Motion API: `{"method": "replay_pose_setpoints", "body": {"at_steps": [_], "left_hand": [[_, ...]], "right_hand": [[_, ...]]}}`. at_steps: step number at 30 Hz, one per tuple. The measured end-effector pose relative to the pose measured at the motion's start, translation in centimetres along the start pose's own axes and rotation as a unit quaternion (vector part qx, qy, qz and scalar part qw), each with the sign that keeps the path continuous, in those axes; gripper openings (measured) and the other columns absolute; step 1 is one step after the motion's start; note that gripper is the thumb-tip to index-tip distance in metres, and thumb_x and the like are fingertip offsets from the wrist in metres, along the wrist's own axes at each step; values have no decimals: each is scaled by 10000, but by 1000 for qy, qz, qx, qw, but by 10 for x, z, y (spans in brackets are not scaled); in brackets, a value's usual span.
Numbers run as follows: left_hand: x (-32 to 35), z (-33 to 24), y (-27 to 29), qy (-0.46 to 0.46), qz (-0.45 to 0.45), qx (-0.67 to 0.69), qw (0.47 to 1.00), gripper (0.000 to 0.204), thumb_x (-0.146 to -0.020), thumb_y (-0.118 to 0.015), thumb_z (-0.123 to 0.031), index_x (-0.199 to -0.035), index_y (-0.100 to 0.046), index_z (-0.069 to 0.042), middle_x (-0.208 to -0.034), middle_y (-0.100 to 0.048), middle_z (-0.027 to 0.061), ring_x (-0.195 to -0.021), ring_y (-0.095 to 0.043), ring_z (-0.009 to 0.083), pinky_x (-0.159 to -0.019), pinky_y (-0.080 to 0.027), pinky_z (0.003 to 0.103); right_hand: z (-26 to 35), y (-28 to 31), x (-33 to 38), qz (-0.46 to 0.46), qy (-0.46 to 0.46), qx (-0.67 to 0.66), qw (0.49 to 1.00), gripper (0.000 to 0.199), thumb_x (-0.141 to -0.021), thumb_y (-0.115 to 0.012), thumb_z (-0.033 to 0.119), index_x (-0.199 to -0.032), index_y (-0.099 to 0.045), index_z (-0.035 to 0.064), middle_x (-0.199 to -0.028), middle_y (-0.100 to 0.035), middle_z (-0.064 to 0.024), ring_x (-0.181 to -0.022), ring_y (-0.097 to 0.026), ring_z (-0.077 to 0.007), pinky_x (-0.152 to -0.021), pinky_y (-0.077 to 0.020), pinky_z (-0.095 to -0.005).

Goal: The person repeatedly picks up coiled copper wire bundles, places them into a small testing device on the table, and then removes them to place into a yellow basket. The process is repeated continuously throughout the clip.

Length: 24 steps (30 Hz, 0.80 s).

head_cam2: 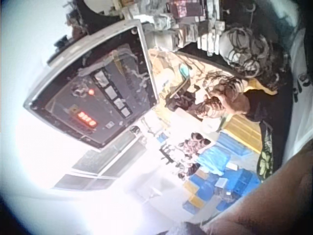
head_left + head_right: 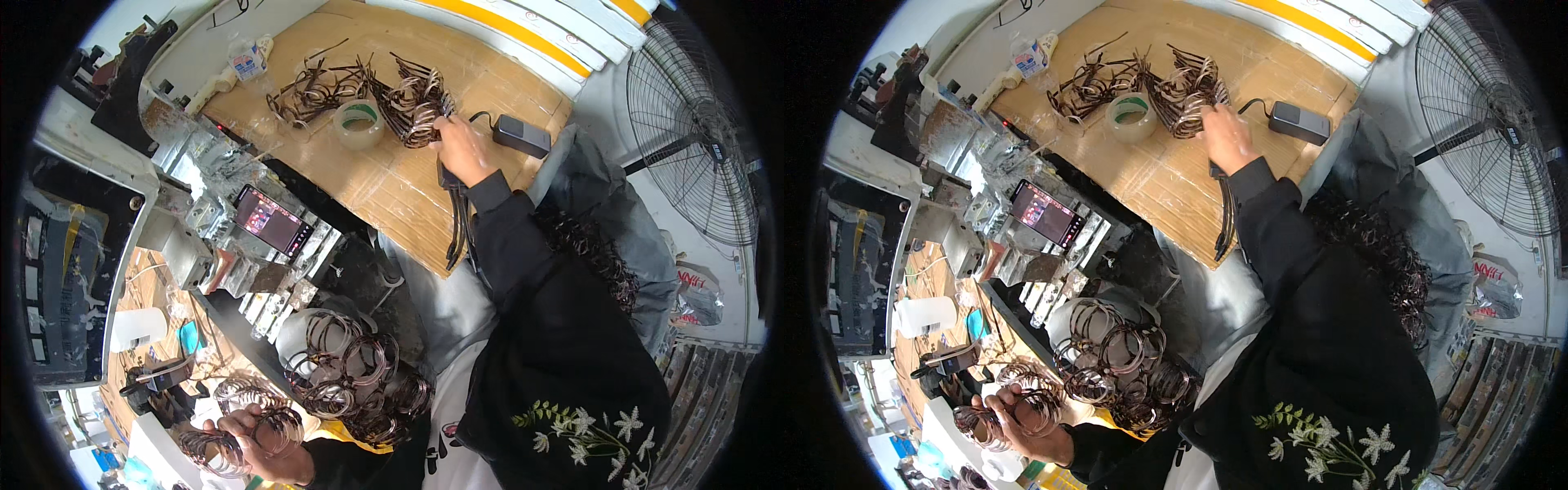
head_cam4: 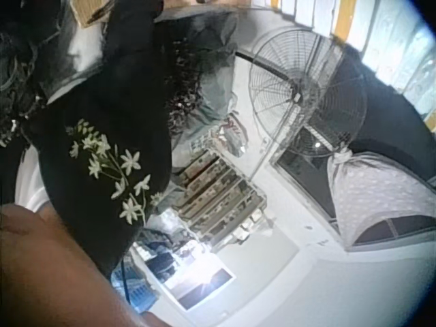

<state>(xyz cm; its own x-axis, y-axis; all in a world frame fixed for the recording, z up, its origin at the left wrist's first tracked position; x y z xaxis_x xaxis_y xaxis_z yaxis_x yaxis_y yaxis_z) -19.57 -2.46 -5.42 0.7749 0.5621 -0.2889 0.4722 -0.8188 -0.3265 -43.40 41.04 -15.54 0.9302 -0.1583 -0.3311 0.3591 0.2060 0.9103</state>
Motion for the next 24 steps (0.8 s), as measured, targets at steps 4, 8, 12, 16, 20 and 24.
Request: {"method": "replay_pose_setpoints", "body": {"at_steps": [4, 8, 12, 16, 20, 24], "left_hand": [[13, 3, 1, 5, -52, -7, 999, 219, -926, -485, -60, -1133, -429, -17, -815, -454, 56, -722, -448, 172, -702, -414, 323], [5, 9, 1, 20, 0, 38, 999, 257, -916, -495, -72, -1157, -420, -24, -848, -473, 57, -761, -458, 174, -734, -420, 322], [5, 19, 18, 58, -71, 17, 996, 420, -827, -548, -71, -1197, -355, -23, -794, -378, 58, -706, -381, 164, -681, -427, 342], [11, 19, 14, 59, -62, 52, 995, 365, -860, -522, -46, -1189, -365, -26, -789, -386, 43, -709, -392, 156, -679, -430, 338], [9, 19, 22, 63, -76, 17, 995, 345, -868, -537, -33, -1181, -391, -25, -803, -426, 37, -713, -419, 150, -699, -449, 342], [10, 26, 37, 97, -113, -48, 988, 368, -864, -559, -45, -1204, -421, -10, -888, -510, 74, -777, -501, 172, -751, -463, 342]], "right_hand": [[-33, -23, -8, -13, -5, -85, 996, 213, -751, -686, 151, -900, -572, 48, -878, -599, -120, -869, -578, -336, -716, -460, -407], [-25, -20, -5, -63, 39, -108, 991, 173, -760, -684, 165, -880, -603, 71, -851, -609, -82, -856, -583, -294, -709, -467, -391], [-15, -12, -7, -91, 67, -127, 985, 140, -787, -657, 171, -886, -605, 86, -821, -602, -73, -843, -577, -289, -695, -469, -403], [-19, -2, -19, -75, 34, -142, 986, 110, -817, -624, 169, -881, -597, 83, -797, -613, -73, -825, -571, -292, -725, -456, -415], [-15, 24, -40, -80, 60, -111, 989, 111, -848, -588, 180, -882, -581, 75, -773, -621, -91, -819, -568, -298, -806, -415, -446], [-20, 30, -59, 8, 32, -151, 988, 152, -895, -541, 231, -899, -579, 83, -768, -616, -120, -752, -577, -305, -834, -390, -453]]}}
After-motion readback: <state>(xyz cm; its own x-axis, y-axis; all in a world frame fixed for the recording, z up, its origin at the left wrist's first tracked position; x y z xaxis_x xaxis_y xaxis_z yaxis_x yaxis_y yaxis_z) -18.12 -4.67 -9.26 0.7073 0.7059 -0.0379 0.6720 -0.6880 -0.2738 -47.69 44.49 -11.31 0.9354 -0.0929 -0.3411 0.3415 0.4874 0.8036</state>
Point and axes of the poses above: each hand's wrist, its own x-axis away from the middle knuckle, its own y-axis out of the back of the hand, z = x × y, the point moved 9 cm from there along -x, towards the middle knuckle
